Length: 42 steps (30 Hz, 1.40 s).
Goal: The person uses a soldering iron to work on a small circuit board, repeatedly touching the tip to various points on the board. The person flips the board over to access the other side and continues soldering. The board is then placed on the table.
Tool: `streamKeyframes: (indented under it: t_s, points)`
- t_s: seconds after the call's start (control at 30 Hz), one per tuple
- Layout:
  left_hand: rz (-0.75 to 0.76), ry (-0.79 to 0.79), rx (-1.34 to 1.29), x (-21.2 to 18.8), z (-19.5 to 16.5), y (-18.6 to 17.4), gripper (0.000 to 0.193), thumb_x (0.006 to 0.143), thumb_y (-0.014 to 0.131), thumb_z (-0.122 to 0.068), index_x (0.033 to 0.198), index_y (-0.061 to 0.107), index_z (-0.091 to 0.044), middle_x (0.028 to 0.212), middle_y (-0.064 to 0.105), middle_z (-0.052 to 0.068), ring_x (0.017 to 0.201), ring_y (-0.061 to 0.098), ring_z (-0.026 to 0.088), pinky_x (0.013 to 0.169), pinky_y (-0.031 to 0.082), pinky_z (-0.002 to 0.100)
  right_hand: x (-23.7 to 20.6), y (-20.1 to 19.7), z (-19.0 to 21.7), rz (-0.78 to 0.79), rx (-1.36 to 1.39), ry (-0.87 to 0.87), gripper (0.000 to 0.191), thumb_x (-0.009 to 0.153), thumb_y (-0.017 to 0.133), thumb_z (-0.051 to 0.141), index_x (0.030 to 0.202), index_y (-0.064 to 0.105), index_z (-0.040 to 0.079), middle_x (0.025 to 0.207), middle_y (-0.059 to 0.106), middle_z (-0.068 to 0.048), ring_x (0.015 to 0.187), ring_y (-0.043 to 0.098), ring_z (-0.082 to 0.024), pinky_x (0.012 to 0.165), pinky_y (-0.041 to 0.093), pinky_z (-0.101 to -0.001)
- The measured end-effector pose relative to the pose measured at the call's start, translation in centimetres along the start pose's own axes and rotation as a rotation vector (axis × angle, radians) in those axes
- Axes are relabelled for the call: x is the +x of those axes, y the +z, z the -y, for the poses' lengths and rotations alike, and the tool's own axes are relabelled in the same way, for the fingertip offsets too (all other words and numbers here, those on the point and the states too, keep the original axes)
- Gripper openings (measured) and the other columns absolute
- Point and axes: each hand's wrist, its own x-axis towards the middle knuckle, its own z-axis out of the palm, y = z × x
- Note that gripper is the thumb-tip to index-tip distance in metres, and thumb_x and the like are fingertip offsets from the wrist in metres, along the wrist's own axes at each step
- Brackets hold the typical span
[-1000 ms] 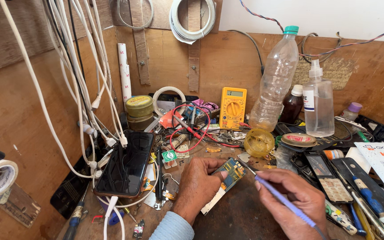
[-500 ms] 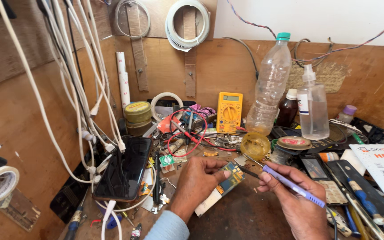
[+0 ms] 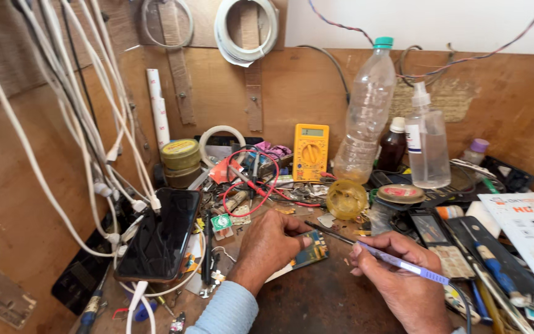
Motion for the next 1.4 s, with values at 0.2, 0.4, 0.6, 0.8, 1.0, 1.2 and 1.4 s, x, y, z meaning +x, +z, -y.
streamKeyframes:
  t_s: [0.2,0.4,0.6,0.8,1.0,1.2,1.4]
  points:
    - [0.011,-0.005,-0.01,0.0,0.1,0.2,0.026,0.073,0.085,-0.025,0.099,0.084,-0.021,0.087,0.081,0.006,0.081,0.078,0.019,0.078,0.058,0.035,0.0,-0.1,-0.2,0.025,-0.024,0.048,0.016,0.083,0.075,0.003,0.097,0.077,-0.006,0.081,0.08,-0.013,0.07,0.077,-0.017,0.066,0.064,-0.0304]
    - [-0.002,-0.001,-0.008,-0.1,0.0,0.2,0.026,0.073,0.085,-0.025,0.099,0.084,-0.021,0.087,0.08,0.008,0.081,0.078,0.019,0.078,0.058,0.035,-0.1,0.1,-0.1,0.044,-0.047,0.058,0.018,0.083,0.076,0.004,0.098,0.077,-0.005,0.08,0.08,-0.012,0.07,0.077,-0.016,0.067,0.064,-0.0302]
    - [-0.007,-0.001,0.009,-0.2,0.1,0.2,0.026,0.073,0.085,-0.026,0.099,0.084,-0.02,0.088,0.08,0.008,0.082,0.077,0.02,0.079,0.058,0.036,-0.1,0.1,0.0,0.055,-0.022,0.051,0.019,0.084,0.075,0.005,0.101,0.077,-0.005,0.082,0.08,-0.011,0.071,0.076,-0.014,0.067,0.065,-0.0295]
    - [-0.012,-0.001,0.004,-0.1,0.1,0.3,0.026,0.073,0.086,-0.026,0.099,0.084,-0.02,0.089,0.08,0.008,0.083,0.077,0.019,0.08,0.058,0.036,-0.1,0.2,-0.2,0.034,-0.036,0.039,0.02,0.084,0.076,0.005,0.101,0.077,-0.005,0.083,0.08,-0.012,0.07,0.076,-0.015,0.066,0.064,-0.0292]
    - [-0.008,-0.015,0.01,-0.1,0.0,0.4,0.026,0.073,0.086,-0.026,0.099,0.084,-0.022,0.088,0.08,0.007,0.082,0.077,0.019,0.079,0.058,0.036,-0.2,0.2,0.0,0.039,-0.03,0.052,0.021,0.084,0.076,0.005,0.103,0.077,-0.005,0.084,0.081,-0.012,0.071,0.077,-0.015,0.067,0.065,-0.0293]
    - [-0.014,-0.028,0.024,0.0,0.0,0.3,0.026,0.073,0.086,-0.027,0.099,0.084,-0.022,0.087,0.08,0.007,0.082,0.077,0.019,0.079,0.058,0.036,-0.2,0.3,0.5,0.044,-0.052,0.105,0.023,0.083,0.076,0.006,0.103,0.077,-0.005,0.084,0.081,-0.012,0.072,0.077,-0.016,0.067,0.065,-0.0298]
    - [-0.007,-0.031,0.025,-0.1,-0.2,0.3,0.026,0.074,0.086,-0.027,0.099,0.084,-0.022,0.088,0.08,0.007,0.082,0.077,0.019,0.079,0.058,0.036,-0.3,0.2,0.8,0.059,-0.058,0.082,0.024,0.083,0.077,0.007,0.105,0.077,-0.004,0.085,0.081,-0.012,0.072,0.077,-0.015,0.068,0.064,-0.028]
